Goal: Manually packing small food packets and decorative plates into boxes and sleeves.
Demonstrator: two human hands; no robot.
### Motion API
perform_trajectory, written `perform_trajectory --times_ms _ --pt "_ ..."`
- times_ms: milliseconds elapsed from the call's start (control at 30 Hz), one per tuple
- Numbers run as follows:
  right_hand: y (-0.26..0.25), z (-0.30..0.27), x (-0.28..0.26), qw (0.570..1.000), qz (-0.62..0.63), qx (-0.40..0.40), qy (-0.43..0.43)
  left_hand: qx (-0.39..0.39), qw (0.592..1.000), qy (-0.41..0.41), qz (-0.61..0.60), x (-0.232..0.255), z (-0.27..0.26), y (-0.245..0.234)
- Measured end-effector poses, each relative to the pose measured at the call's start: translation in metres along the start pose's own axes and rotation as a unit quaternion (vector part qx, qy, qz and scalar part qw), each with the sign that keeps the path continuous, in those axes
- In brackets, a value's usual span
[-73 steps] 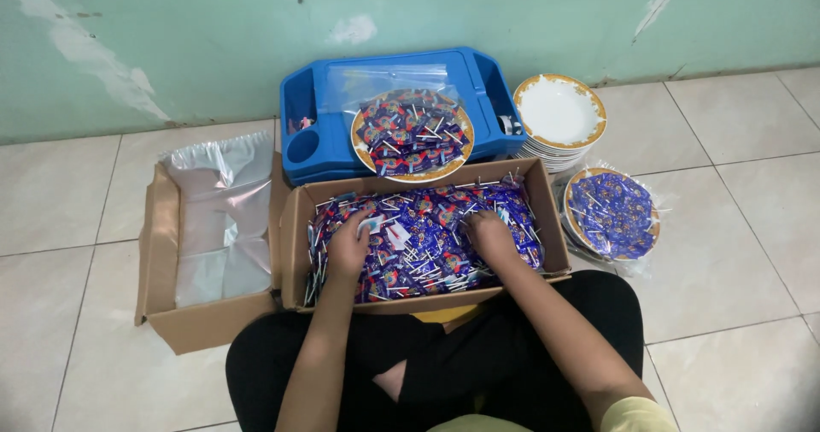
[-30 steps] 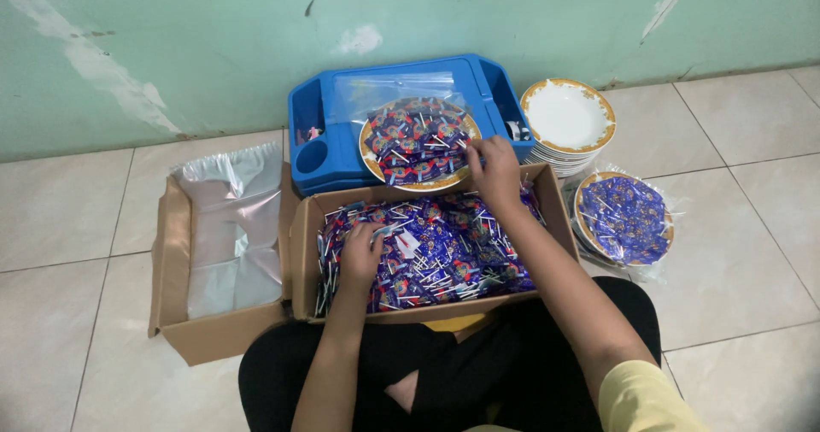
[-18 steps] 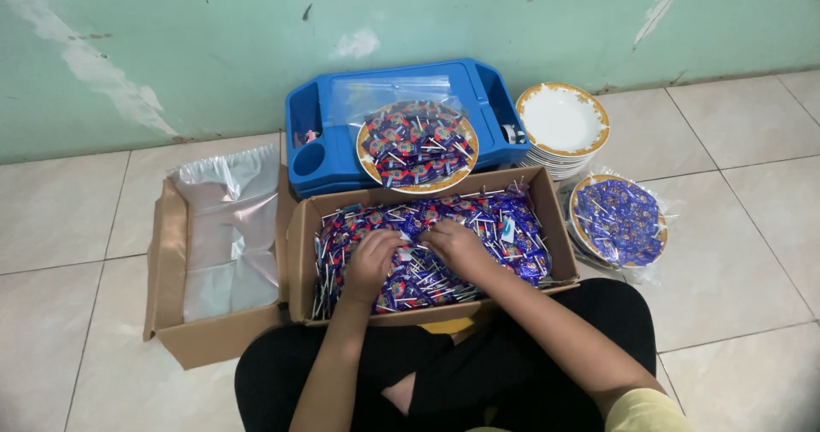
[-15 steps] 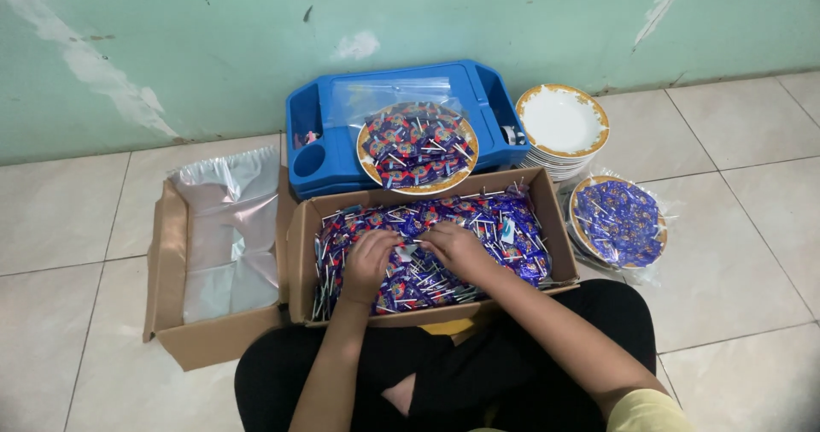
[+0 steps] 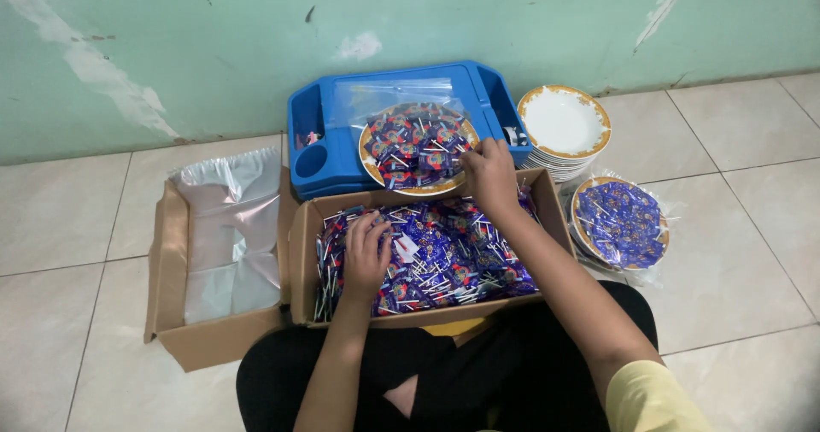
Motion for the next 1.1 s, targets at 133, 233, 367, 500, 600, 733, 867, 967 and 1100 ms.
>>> perform_trajectory --times_ms 133,233,367,500,600,733,867,967,1100 --pt "0.006 0.023 -0.012 1.000 0.002 -0.013 -0.006 -0.006 1.000 -0.003 -0.003 -0.002 0.000 0.001" --pt "0.047 0.022 0.012 0.998 -0.059 0.012 -0.036 -0.023 1.000 -0.018 -0.010 -0.005 0.000 0.002" --pt "0.077 0.024 0.020 0.991 -0.115 0.026 -0.064 -0.018 1.000 -0.009 -0.004 -0.006 0.001 0.003" --pt "0.076 0.033 0.013 0.992 -0.096 0.042 -0.072 -0.016 1.000 -0.005 0.010 -0.010 -0.005 0.009" --pt "0.040 0.037 -0.007 0.999 -0.004 0.037 -0.018 -0.037 0.999 -0.034 -0.005 -0.011 -0.003 0.008" --pt "0.002 -0.004 0.002 0.996 0.063 0.058 0.036 -0.058 0.996 -0.061 -0.018 -0.031 -0.016 0.023" --pt "-0.013 -0.082 0.021 0.989 0.079 0.036 0.116 -0.135 0.980 -0.110 0.100 -0.065 -0.060 0.067" --pt "0.003 -0.146 0.035 0.978 0.078 -0.062 0.181 -0.194 0.956 -0.098 0.198 -0.076 -0.090 0.089" --pt "0.022 -0.161 0.019 0.954 0.115 -0.217 0.171 -0.208 0.952 -0.073 0.213 -0.074 -0.095 0.096"
Point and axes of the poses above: each hand's wrist, its own z-axis towards the middle knuckle, its own y-axis out of the palm, x = y × z, the point moved 6 cm from there along z, towards the middle knuckle, and after that the axes turned 9 degrees about z, right-handed, at the moved point
